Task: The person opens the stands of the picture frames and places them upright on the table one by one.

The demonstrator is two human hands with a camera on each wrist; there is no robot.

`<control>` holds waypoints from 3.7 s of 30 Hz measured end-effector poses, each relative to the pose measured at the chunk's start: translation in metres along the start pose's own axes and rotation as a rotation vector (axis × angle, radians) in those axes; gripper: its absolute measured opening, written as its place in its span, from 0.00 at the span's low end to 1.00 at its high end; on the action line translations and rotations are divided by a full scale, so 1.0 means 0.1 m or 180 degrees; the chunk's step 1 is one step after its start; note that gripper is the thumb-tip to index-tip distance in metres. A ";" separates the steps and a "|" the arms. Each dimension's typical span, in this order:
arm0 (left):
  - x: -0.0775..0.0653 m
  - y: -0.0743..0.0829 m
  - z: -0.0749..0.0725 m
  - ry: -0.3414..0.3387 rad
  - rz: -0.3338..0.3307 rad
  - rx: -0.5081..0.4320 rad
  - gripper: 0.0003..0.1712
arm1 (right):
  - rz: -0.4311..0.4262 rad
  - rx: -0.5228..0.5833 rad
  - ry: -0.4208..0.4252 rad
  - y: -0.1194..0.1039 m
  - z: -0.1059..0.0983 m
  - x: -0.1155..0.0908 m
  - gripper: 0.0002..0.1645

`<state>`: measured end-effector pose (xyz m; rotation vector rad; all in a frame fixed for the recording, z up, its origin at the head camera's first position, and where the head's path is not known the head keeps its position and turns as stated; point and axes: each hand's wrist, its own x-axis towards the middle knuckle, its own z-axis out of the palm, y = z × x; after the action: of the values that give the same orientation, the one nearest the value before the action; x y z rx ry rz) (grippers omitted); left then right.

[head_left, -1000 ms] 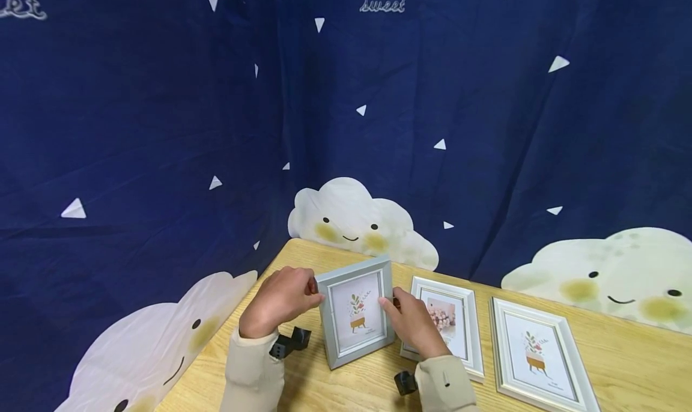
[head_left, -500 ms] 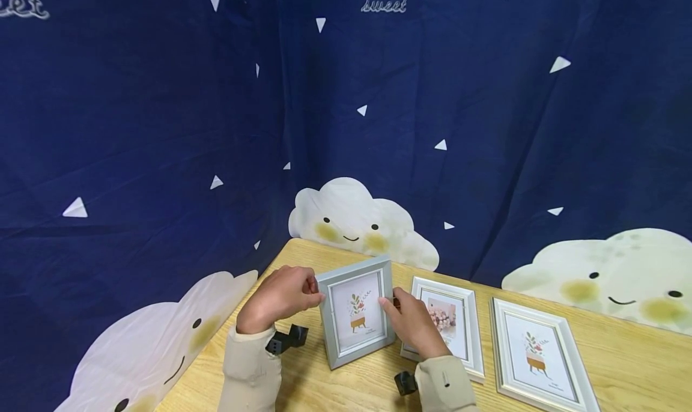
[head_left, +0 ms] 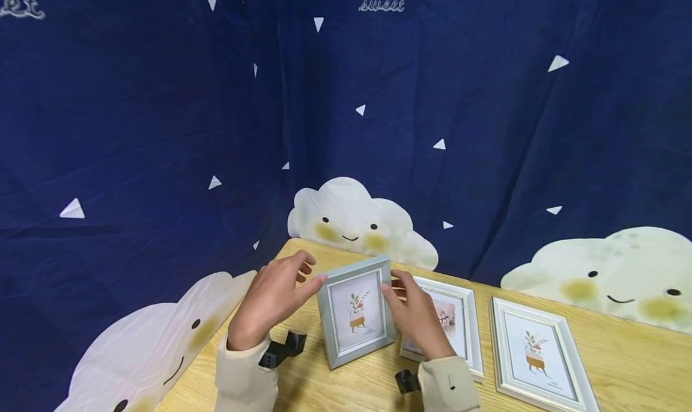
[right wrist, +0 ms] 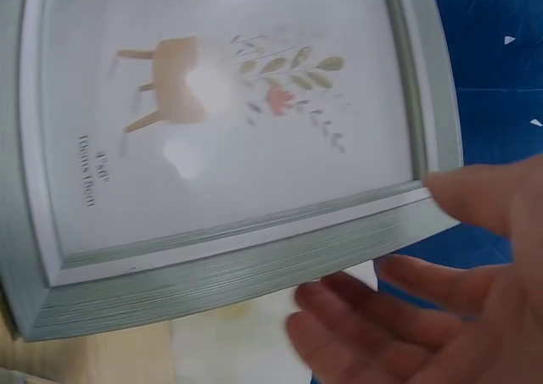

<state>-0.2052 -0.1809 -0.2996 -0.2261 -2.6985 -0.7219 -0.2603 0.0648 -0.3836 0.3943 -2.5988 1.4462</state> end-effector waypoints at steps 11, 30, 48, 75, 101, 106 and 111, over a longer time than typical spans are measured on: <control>-0.14 0.13 -0.06 -0.0181 0.0330 0.0130 0.20 | -0.0570 0.0511 0.0260 -0.12 -0.08 -0.01 0.28; -0.10 0.12 -0.01 -0.0299 0.0421 -0.0015 0.22 | -0.0726 0.0487 0.0240 -0.16 -0.11 -0.03 0.27; 0.15 -0.02 0.18 -0.0358 0.0483 -0.0442 0.26 | -0.0545 0.0065 0.0281 -0.22 -0.24 -0.08 0.28; 0.25 -0.15 0.39 -0.0834 0.0421 -0.0797 0.37 | -0.0284 -0.0053 0.0002 -0.28 -0.35 -0.14 0.29; 0.26 -0.08 0.43 -0.0737 0.0403 -0.0690 0.37 | -0.0293 -0.0102 -0.0041 -0.27 -0.42 -0.16 0.29; 0.23 0.02 0.40 -0.0429 0.0435 -0.0618 0.34 | -0.0271 -0.0023 -0.0015 -0.23 -0.50 -0.19 0.29; 0.23 0.16 0.40 -0.0029 0.0647 -0.0773 0.30 | -0.0251 0.0016 0.0058 -0.16 -0.64 -0.22 0.29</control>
<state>-0.2338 -0.1449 -0.3169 -0.5546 -2.5433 -0.9844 -0.2344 0.1145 -0.3425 0.4764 -2.5357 1.4242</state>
